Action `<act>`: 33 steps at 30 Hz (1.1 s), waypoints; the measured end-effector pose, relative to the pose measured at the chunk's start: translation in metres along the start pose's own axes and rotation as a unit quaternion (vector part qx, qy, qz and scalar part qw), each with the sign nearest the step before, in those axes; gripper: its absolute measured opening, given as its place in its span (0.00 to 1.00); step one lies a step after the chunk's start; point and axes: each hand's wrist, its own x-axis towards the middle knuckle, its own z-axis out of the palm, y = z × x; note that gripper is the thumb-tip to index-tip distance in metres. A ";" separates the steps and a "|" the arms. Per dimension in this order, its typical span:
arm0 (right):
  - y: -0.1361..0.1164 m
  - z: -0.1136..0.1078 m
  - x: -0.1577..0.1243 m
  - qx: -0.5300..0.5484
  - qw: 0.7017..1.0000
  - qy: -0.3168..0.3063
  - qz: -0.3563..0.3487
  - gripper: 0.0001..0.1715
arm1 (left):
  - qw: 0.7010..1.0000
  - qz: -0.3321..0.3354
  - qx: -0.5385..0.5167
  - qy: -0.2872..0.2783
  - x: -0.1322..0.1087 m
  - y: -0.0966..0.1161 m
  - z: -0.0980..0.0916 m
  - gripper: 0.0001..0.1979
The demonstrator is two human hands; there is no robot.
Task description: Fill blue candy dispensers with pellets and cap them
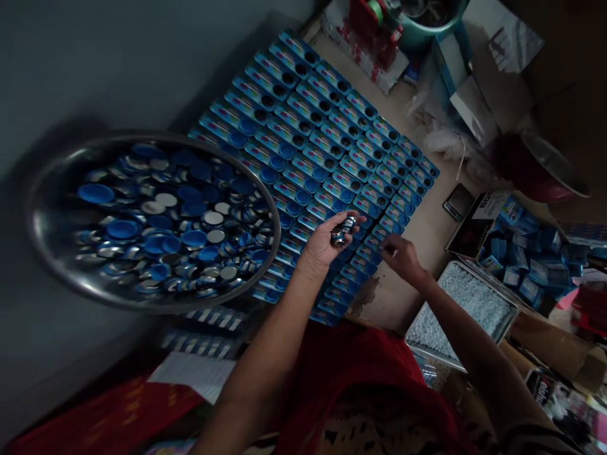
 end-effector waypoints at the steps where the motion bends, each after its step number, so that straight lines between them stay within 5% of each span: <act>1: 0.002 -0.010 0.014 0.021 0.998 0.051 0.029 0.10 | 1.000 0.009 0.003 0.003 0.001 0.003 0.001 0.07; 5: 0.008 -0.056 0.094 -0.024 0.980 0.179 0.088 0.12 | 0.999 0.041 0.015 0.004 0.006 0.015 0.011 0.08; 9: 0.008 -0.084 0.157 -0.147 0.976 0.122 0.109 0.13 | 0.999 0.043 0.006 -0.030 0.011 0.020 0.017 0.11; 14: 0.003 -0.091 0.181 -0.251 0.957 0.042 0.136 0.10 | 0.998 0.030 -0.011 -0.057 0.021 0.023 0.012 0.14; 25: 0.004 -0.097 0.179 -0.230 0.962 0.051 0.135 0.08 | 0.998 0.033 0.017 -0.058 0.018 0.006 0.027 0.16; 29: -0.022 -0.084 0.141 -0.115 0.993 0.031 -0.017 0.10 | 0.997 0.032 0.029 -0.058 0.015 -0.005 0.017 0.20; 33: -0.036 -0.066 0.102 -0.028 0.979 -0.121 -0.163 0.23 | 0.997 0.056 0.038 -0.034 0.021 -0.014 0.008 0.17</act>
